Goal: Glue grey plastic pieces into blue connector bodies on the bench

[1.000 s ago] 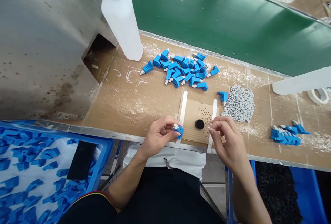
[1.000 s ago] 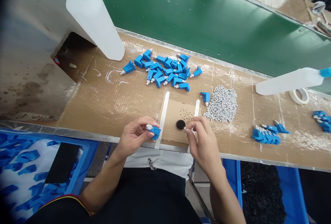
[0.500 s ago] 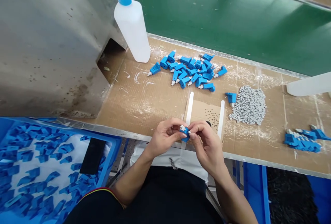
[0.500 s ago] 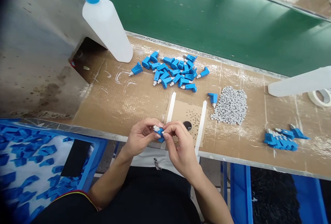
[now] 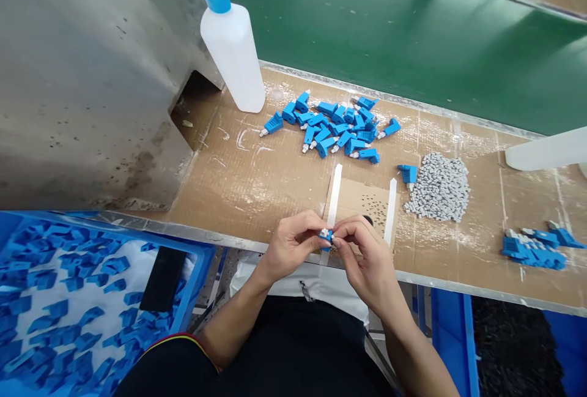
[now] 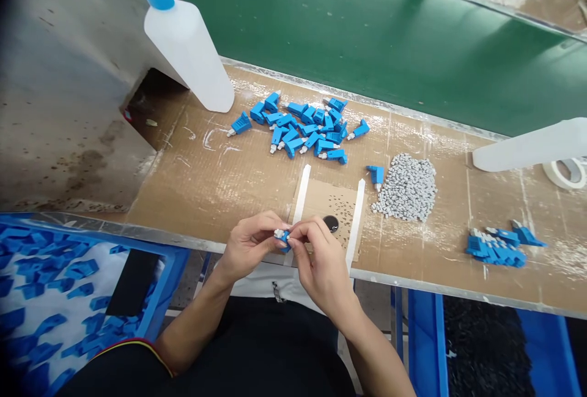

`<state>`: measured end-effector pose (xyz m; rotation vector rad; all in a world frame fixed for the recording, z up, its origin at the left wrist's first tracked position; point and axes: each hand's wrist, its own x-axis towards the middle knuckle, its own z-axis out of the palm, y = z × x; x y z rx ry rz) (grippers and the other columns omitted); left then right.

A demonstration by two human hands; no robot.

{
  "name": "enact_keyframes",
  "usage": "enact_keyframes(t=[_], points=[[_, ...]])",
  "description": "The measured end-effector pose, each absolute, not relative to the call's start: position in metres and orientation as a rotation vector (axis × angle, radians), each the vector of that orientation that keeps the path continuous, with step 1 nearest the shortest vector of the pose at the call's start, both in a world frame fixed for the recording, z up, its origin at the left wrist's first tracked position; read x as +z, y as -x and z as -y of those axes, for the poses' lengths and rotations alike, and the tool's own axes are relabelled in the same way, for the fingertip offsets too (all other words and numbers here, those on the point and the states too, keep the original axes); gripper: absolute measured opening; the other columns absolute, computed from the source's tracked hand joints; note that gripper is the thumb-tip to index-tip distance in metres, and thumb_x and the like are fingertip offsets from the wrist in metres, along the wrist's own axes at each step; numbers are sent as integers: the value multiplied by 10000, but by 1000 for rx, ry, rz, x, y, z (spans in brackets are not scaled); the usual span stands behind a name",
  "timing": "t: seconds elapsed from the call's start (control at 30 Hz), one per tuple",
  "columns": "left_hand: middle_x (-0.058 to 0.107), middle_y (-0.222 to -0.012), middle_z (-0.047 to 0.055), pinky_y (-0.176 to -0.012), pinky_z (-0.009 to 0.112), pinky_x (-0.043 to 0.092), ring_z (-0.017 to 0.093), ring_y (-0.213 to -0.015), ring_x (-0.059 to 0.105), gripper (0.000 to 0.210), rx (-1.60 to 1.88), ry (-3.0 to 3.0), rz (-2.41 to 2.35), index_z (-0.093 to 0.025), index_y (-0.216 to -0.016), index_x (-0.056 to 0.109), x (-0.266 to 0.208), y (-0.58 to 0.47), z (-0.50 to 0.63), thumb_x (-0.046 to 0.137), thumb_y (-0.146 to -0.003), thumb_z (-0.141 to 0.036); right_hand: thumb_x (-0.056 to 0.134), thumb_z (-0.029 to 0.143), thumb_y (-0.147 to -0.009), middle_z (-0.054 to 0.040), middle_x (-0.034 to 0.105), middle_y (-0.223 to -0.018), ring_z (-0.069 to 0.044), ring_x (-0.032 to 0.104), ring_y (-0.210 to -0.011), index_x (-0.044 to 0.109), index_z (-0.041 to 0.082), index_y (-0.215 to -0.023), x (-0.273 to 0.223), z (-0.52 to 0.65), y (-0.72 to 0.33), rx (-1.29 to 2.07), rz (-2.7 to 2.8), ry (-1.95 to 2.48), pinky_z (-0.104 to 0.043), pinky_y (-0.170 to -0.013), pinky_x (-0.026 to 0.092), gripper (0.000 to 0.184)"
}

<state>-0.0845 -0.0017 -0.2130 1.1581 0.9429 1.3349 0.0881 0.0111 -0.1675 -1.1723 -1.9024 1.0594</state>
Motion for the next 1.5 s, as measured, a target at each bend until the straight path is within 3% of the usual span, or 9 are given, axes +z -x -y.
enact_keyframes(t=[0.2,0.33,0.53,0.7,0.93,1.03,1.17,1.33,1.5], points=[[753,-874,57,-681,231,554,149,-777,706,98,1353,-1421,-901,-223,-985,821,-214,88,0,802,-895,-255,552,155,-1023,-24,630,-884,-169,651,-828,564,245,-903,-171,-6,-95,1091,1882,1112,-278,-685,533,151],[745,-987,75,-639,217,578,154,-808,721,146,1436,-1238,-939,-234,-1015,827,-210,81,9,788,-907,-324,609,184,-1005,-31,649,-987,-148,642,-763,580,257,-1096,-176,2,-95,1089,1795,1014,-277,-666,565,121],[793,-1080,106,-790,282,665,216,-910,793,333,1378,-1175,-1155,-199,-1202,786,-192,57,34,788,-899,-336,592,170,-1001,-29,610,-915,-160,622,-735,618,244,-1114,-179,23,-88,621,1810,1122,-275,-616,553,138],[815,-1103,107,-812,281,662,217,-915,799,219,1353,-1389,-1326,-172,-1118,793,-171,42,40,676,-956,-261,568,141,-997,-11,559,-819,-156,593,-683,626,220,-1019,-167,33,-78,346,1750,1210,-257,-570,515,101],[800,-1108,107,-868,388,640,255,-940,772,355,828,-1862,-1131,-189,-1283,700,-151,32,-48,669,-963,-340,575,311,-1004,-42,625,-850,-184,592,-675,669,212,-1051,-180,11,-167,223,1626,1507,-307,-614,513,145],[723,-1206,190,-1029,544,538,347,-1120,682,259,673,-2210,-1530,-133,-1195,707,-155,28,-112,624,-958,-200,563,414,-959,-87,628,-872,-213,567,-656,690,178,-987,-195,-6,-249,-11,1422,1864,-375,-664,510,270],[633,-1236,271,-943,553,525,437,-1181,577,213,405,-2475,-1763,-87,-1113,688,-168,20,-160,606,-922,-129,515,378,-894,-163,631,-975,-293,609,-812,717,147,-979,-205,-27,-333,-159,1298,2214,-467,-794,508,318],[654,-1193,214,-895,513,508,388,-1116,564,214,452,-2654,-1642,-175,-989,700,-175,25,-158,503,-951,-102,552,382,-862,-189,590,-1086,-314,605,-842,730,150,-1057,-201,-44,-370,-266,1309,2318,-469,-739,502,352],[714,-1095,141,-889,459,518,318,-1046,631,167,580,-2450,-1540,-190,-997,685,-160,56,-125,555,-919,-121,569,481,-908,-203,584,-1102,-326,613,-847,692,153,-1133,-193,-42,-344,-378,1321,2147,-481,-736,508,416]])
